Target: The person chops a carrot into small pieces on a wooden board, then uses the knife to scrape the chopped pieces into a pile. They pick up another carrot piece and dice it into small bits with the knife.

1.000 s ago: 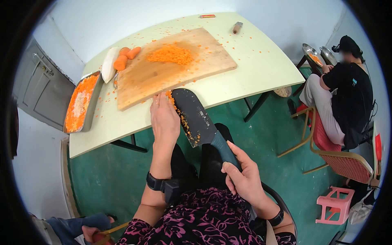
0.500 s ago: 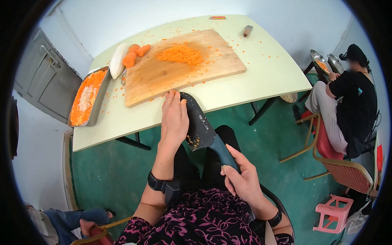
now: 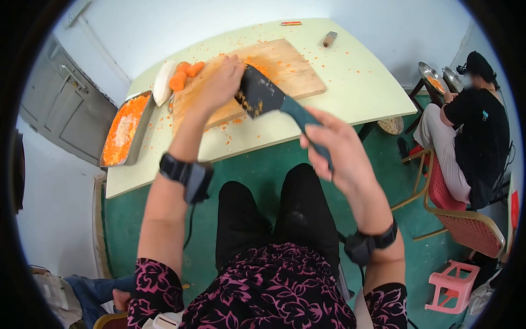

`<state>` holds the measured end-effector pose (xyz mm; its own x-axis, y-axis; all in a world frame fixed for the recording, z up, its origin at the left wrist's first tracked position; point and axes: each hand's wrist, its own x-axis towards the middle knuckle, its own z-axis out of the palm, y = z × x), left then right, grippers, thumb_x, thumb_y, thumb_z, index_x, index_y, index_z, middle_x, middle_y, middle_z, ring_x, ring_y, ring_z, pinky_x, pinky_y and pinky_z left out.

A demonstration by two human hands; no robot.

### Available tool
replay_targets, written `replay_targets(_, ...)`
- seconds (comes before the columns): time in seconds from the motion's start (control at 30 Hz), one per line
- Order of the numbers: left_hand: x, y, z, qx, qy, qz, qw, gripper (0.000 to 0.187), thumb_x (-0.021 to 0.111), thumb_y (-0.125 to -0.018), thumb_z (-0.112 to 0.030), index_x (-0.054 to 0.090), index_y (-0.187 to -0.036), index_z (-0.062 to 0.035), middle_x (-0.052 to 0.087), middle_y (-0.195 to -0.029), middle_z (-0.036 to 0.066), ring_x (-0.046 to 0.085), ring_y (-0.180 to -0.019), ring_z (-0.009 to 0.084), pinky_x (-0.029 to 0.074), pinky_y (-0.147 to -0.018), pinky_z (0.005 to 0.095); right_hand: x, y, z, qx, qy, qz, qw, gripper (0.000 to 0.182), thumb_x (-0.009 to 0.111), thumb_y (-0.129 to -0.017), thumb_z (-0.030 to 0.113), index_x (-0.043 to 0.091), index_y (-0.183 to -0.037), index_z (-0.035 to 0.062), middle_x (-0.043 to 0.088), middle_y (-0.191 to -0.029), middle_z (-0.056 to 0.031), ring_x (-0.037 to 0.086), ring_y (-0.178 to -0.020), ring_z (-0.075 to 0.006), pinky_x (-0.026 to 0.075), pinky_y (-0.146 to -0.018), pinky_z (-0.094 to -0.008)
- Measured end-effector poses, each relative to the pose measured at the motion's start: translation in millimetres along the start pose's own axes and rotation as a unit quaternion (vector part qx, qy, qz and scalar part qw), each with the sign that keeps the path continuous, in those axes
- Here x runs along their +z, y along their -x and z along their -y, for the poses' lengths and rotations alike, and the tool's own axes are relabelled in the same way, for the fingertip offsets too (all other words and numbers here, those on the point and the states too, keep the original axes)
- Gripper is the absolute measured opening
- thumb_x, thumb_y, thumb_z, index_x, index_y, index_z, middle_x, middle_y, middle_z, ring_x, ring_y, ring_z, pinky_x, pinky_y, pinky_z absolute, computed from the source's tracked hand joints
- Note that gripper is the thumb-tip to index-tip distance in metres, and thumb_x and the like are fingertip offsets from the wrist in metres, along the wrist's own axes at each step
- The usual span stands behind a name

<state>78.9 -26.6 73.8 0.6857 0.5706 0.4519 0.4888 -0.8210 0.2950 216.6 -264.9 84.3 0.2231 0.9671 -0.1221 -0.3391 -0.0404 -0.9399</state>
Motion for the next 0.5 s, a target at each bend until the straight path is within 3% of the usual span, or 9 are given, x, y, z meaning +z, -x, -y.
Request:
replay_targets(0.03,0.6,-11.3,20.8,0.020,-0.012,0.035,0.999,0.034,0.040,-0.091,-0.022,0.063,-0.100,0.0019,0.059,-0.111,0.021,0.053,-0.106,0.0344,0.039,-0.095,0.0434,-8.6,-15.5,3.4,0.000,-0.016,0.019,1.000,0.050,0.051,-0.086,0.010,0.037,-0.132,-0.0057,0.054,-0.078,-0.0044,0.039,-0.044,-0.0041,0.029,-0.033,-0.0184)
replay_targets(0.13,1.6,-17.5,58.0,-0.179,0.115,0.090,0.973,0.034,0.042,-0.090,-0.024,0.064,-0.098,0.0016,0.063,-0.102,0.021,0.057,-0.099,0.0310,0.043,-0.087,0.0411,-30.2,-35.9,0.1,0.015,-0.042,0.012,0.999,0.049,0.050,-0.086,0.010,0.039,-0.132,-0.0049,0.054,-0.078,-0.0034,0.039,-0.046,-0.0039,0.029,-0.034,-0.0178)
replay_targets(0.23,8.4,-23.2,100.6,-0.223,0.099,0.081,0.967,0.033,0.046,-0.089,-0.024,0.062,-0.098,0.0035,0.063,-0.101,0.021,0.059,-0.096,0.0320,0.044,-0.081,0.0392,-33.0,-4.8,-14.9,-0.040,0.030,-0.073,0.996,0.047,0.049,-0.086,0.009,0.041,-0.130,-0.0053,0.053,-0.077,-0.0038,0.040,-0.043,-0.0043,0.029,-0.033,-0.0187)
replay_targets(0.33,-10.4,-2.8,67.9,-0.217,0.163,0.037,0.962,0.030,0.048,-0.089,-0.021,0.061,-0.097,0.0047,0.063,-0.100,0.022,0.059,-0.094,0.0335,0.044,-0.079,0.0388,-49.0,39.3,-26.5,-0.063,0.048,-0.112,0.991,0.048,0.048,-0.086,0.008,0.040,-0.131,-0.0050,0.053,-0.077,-0.0044,0.040,-0.038,-0.0047,0.028,-0.031,-0.0188)
replay_targets(0.43,-18.6,37.0,33.8,-0.204,0.071,-0.030,0.976,0.030,0.049,-0.091,-0.019,0.061,-0.104,0.0043,0.060,-0.107,0.017,0.056,-0.100,0.0290,0.043,-0.087,0.0365,-54.4,69.0,-41.0,-0.047,0.059,-0.159,0.984,0.048,0.048,-0.086,0.006,0.040,-0.132,-0.0046,0.054,-0.076,-0.0047,0.040,-0.037,-0.0048,0.028,-0.030,-0.0181)
replay_targets(0.5,-4.9,70.8,39.1,-0.106,-0.005,-0.127,0.986,0.025,0.049,-0.090,-0.013,0.061,-0.103,0.0051,0.060,-0.103,0.020,0.056,-0.098,0.0330,0.043,-0.087,0.0379,-53.3,75.9,-47.8,-0.041,0.049,-0.178,0.982,0.048,0.049,-0.086,0.005,0.040,-0.132,-0.0044,0.055,-0.075,-0.0046,0.041,-0.037,-0.0047,0.028,-0.030,-0.0178)
